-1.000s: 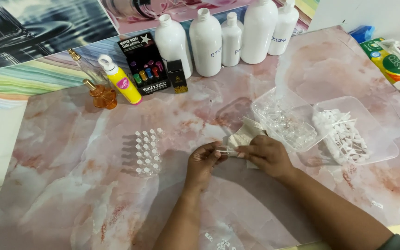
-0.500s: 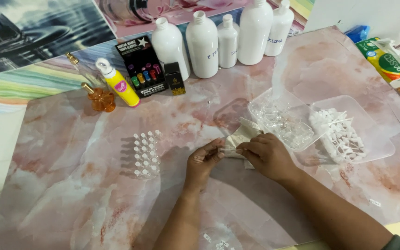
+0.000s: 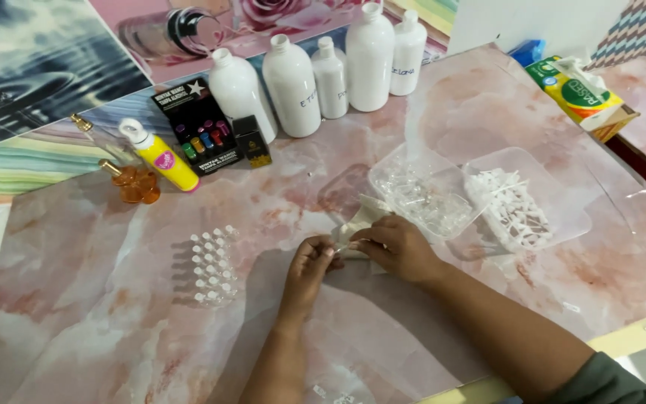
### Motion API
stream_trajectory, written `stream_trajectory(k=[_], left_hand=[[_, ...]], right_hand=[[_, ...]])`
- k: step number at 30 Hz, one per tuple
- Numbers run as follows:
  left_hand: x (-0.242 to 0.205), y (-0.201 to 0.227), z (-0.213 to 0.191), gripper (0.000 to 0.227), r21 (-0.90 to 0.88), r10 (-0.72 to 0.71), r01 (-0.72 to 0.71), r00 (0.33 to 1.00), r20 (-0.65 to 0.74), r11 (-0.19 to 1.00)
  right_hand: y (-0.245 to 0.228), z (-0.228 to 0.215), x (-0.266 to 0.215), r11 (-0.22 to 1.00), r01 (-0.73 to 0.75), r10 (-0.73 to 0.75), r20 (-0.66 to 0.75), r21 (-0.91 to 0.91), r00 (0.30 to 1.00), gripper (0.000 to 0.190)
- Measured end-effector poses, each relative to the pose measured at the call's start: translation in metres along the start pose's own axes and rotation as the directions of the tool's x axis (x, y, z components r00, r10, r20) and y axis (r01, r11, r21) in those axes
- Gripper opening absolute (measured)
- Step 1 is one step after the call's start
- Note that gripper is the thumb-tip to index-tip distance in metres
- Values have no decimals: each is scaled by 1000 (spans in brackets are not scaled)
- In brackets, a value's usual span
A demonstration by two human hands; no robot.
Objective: Assembling or packaging small plastic perfume bottle components into a small white bag on a marble table.
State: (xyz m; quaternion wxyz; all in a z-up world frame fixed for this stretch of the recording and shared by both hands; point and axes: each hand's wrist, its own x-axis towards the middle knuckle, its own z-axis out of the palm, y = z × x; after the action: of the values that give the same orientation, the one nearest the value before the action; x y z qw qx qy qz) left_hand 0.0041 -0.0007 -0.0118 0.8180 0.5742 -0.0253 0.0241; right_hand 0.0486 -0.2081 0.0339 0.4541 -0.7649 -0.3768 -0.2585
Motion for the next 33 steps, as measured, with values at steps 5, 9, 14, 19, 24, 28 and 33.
stream_trajectory(k=[5,9,14,19,24,28,33], left_hand=[[-1,-1,-2,14,49,-32,32,999,3,998],[5,-22,-20,38,249,-75,47,992,103,967],[-2,-1,-1,45,476,-19,-38,993,115,879],[-4,-1,6,35,461,41,-78,995,90,884],[-5,6,20,27,584,276,-264,958,70,768],[-10,6,20,31,571,178,-172,983,46,803],[-1,-10,10,34,370,30,22,991,-132,929]], right_hand=[[2,8,-7,997,72,-72,-19,28,997,11],[-8,15,-9,967,220,-222,-8,-130,975,8],[-10,13,-2,936,257,-264,0,-242,964,9],[3,13,-1,964,226,-228,5,-138,974,11],[7,7,10,940,334,-329,79,-72,941,18],[9,14,9,930,342,-330,98,-138,939,22],[9,22,7,921,344,-334,82,-185,939,15]])
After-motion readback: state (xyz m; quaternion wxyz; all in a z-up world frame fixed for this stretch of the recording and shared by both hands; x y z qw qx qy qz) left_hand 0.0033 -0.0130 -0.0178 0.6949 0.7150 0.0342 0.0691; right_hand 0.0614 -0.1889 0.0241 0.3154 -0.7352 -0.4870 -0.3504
